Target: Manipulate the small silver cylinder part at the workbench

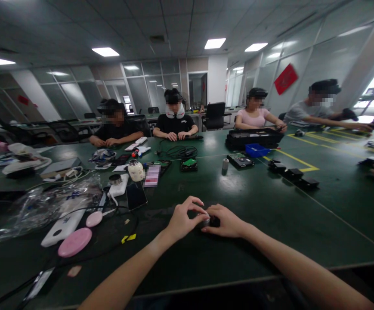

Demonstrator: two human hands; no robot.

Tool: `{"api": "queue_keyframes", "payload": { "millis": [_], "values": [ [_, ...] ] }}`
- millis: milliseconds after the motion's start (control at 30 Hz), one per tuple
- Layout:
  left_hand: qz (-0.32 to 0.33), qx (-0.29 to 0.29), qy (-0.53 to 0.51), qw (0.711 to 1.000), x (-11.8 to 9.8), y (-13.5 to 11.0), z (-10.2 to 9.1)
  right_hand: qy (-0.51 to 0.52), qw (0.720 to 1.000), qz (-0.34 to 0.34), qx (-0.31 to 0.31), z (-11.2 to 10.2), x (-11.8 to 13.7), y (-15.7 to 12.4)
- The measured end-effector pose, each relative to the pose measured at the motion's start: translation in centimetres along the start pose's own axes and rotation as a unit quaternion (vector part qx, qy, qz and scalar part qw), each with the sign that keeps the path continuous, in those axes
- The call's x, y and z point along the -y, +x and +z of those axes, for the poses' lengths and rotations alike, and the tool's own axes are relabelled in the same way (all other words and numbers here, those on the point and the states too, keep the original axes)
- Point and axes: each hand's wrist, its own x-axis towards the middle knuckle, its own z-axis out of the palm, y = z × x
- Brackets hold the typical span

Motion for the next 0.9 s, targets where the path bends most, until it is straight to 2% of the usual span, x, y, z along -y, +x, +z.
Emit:
{"api": "queue_keyframes", "payload": {
  "millis": [567, 900],
  "values": [
    [0.041, -0.036, 0.027, 0.998, 0.5, -0.9, 1.2, -0.002, 0.999, -0.007, -0.041, 0.9, 0.1, -0.1],
    [0.045, -0.032, 0.018, 0.998, 0.9, -0.8, 0.5, -0.017, 0.998, -0.017, -0.056, 1.2, 0.0, 0.0]
  ]
}}
